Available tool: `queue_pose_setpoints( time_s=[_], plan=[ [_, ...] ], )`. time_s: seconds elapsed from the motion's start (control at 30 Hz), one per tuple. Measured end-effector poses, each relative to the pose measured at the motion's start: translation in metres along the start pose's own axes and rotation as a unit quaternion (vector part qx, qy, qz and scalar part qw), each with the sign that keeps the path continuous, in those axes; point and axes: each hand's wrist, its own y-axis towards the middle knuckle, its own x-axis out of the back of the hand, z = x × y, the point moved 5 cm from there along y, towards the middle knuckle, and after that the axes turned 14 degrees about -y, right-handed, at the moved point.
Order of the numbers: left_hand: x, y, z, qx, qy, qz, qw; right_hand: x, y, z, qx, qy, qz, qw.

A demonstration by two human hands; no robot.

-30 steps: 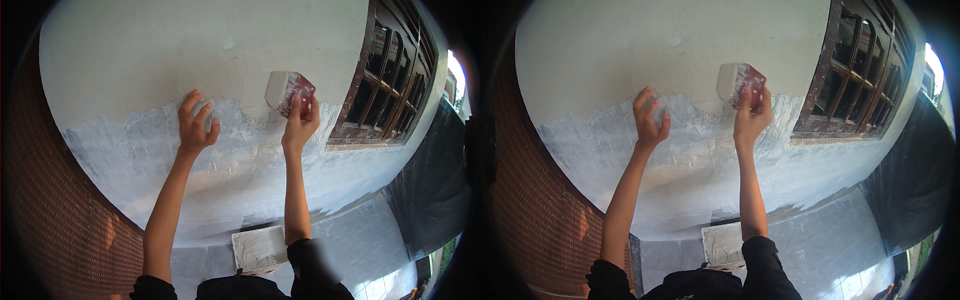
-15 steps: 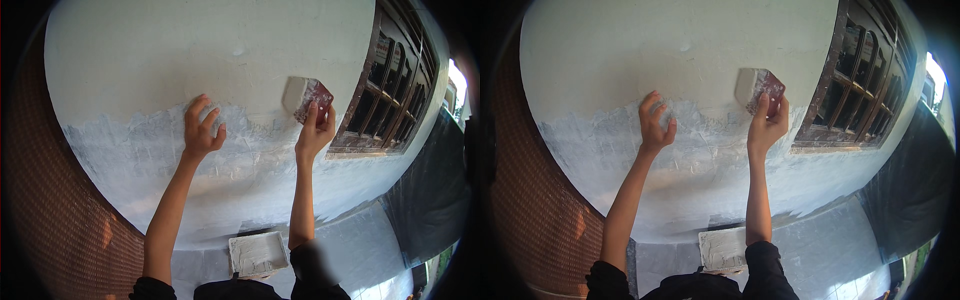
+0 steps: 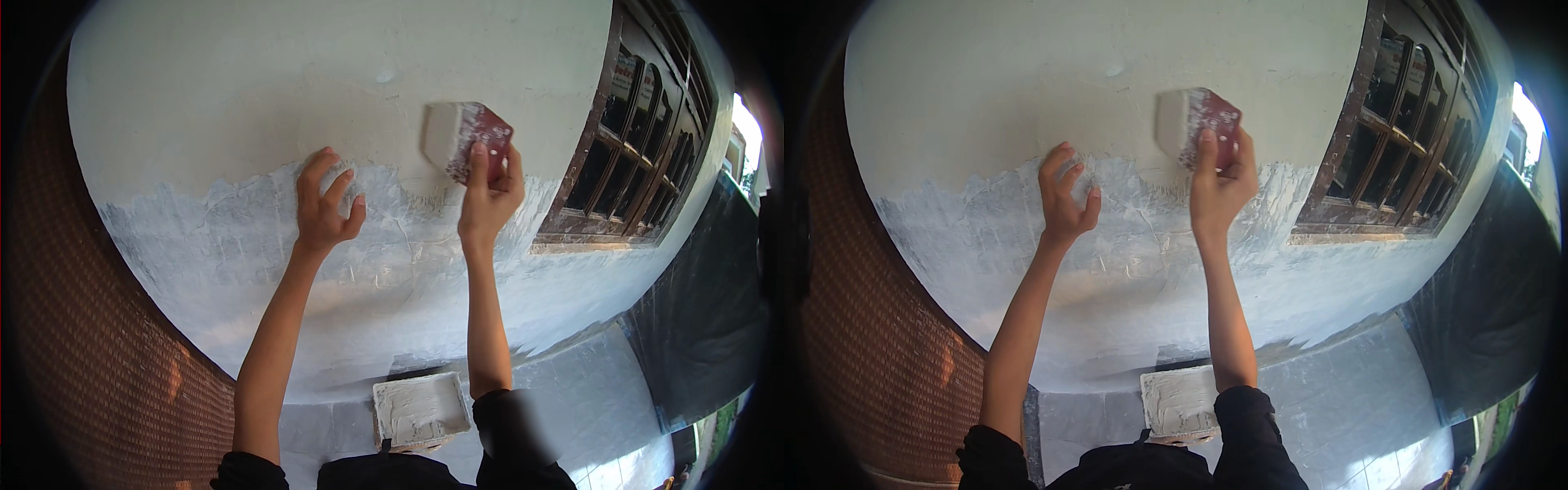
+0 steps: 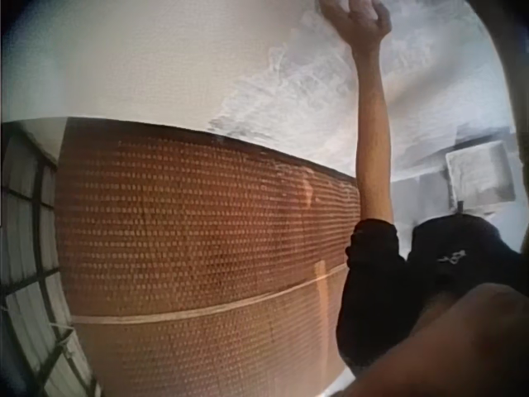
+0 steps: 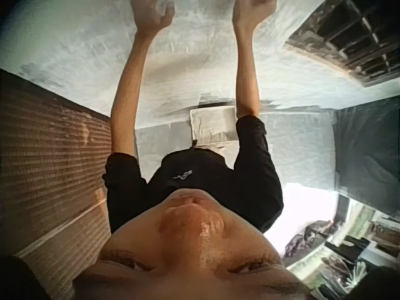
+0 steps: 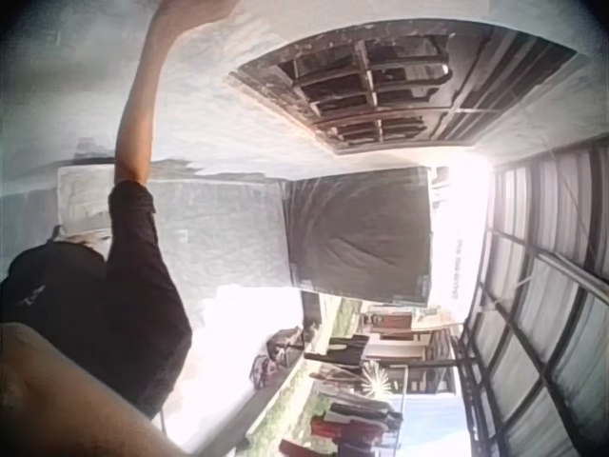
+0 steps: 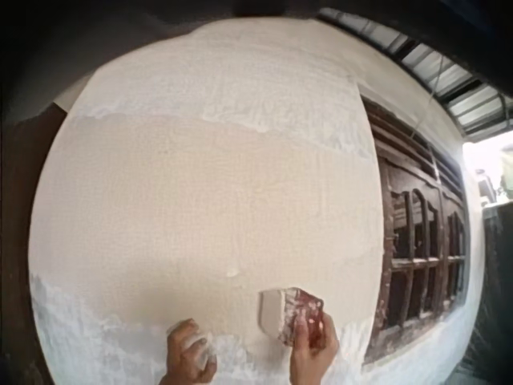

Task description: The person applies wall putty from a plastic tray container to a damaged area of a house wall using a putty knife.

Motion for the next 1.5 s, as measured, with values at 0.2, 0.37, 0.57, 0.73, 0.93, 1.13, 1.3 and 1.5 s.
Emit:
queue_pose_setpoints(
  time_s=[0.2,0.37,0.57,0.73,0.93,1.13,1.3,1.5],
  plan=[
    [-0.003,0.000,-0.001,0.007,0.001,0.024,1.000,0.009,0.000,-0.012,0.048,-0.138,-0.045,0.988],
    [-0.004,0.002,-0.004,0.002,-0.005,0.036,0.999,0.021,-0.007,-0.006,-0.017,-0.024,-0.023,0.999],
    [0.001,0.000,0.001,0.002,0.003,0.030,1.000,-0.005,-0.035,-0.010,-0.013,-0.094,0.033,0.995],
    [-0.005,0.001,-0.002,-0.011,-0.008,0.004,1.000,0.058,0.004,-0.021,-0.003,-0.105,-0.061,0.993],
    [-0.001,0.002,-0.001,0.003,0.022,0.042,0.999,0.003,-0.034,-0.008,-0.007,-0.070,0.038,0.997],
    [-0.004,0.000,-0.002,-0.008,0.001,0.006,1.000,0.035,-0.017,-0.032,-0.025,-0.072,-0.010,0.997],
    [-0.004,0.002,-0.001,-0.008,-0.003,0.005,1.000,0.029,-0.019,-0.032,-0.079,0.067,0.051,0.993],
    [-0.002,0.000,0.000,-0.010,0.000,0.005,1.000,0.035,-0.026,-0.043,-0.069,-0.006,0.005,0.998]
  ],
)
